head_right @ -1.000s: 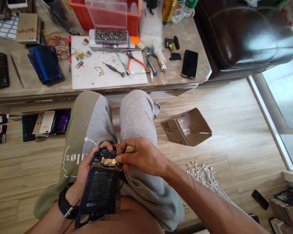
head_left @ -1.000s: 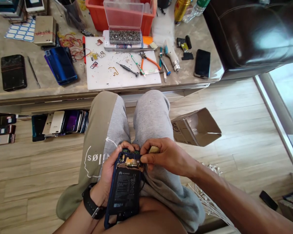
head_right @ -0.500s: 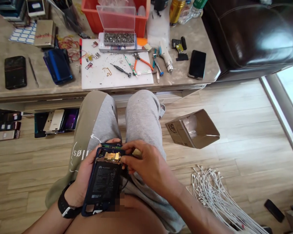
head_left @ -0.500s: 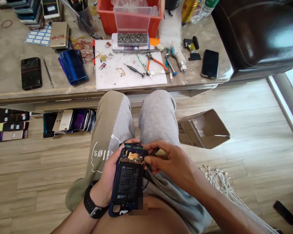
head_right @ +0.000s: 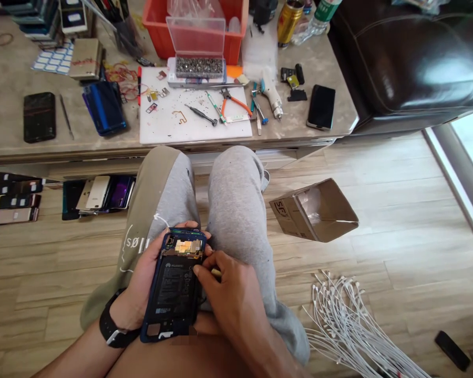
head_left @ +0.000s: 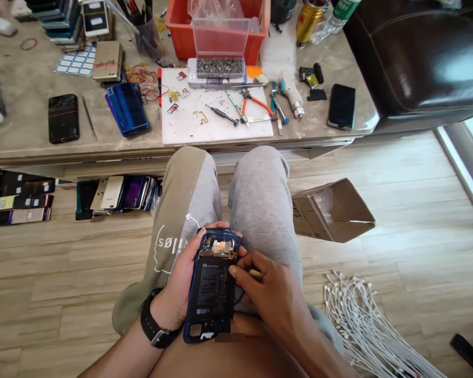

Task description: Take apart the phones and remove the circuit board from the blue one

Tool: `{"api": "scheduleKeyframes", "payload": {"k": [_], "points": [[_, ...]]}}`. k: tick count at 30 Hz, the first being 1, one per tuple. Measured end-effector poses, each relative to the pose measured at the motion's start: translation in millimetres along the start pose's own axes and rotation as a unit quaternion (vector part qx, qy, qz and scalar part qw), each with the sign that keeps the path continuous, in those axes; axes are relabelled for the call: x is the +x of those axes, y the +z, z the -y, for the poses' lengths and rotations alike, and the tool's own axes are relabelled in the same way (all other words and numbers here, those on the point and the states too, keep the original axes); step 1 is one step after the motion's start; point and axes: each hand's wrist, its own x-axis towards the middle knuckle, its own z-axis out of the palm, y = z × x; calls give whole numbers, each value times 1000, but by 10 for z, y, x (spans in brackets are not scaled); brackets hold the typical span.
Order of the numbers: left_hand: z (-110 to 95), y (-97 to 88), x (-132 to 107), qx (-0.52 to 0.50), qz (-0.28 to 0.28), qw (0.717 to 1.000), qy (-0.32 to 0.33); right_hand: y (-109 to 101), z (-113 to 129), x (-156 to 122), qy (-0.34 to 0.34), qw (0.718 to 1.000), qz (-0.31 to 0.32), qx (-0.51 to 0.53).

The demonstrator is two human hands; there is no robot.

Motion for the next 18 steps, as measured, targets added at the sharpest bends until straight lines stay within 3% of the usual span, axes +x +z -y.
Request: {"api": "scheduleKeyframes", "payload": {"k": [18], "points": [[15, 25, 21, 5, 30, 999, 17, 12, 16, -5, 27, 996, 21, 84]]}}
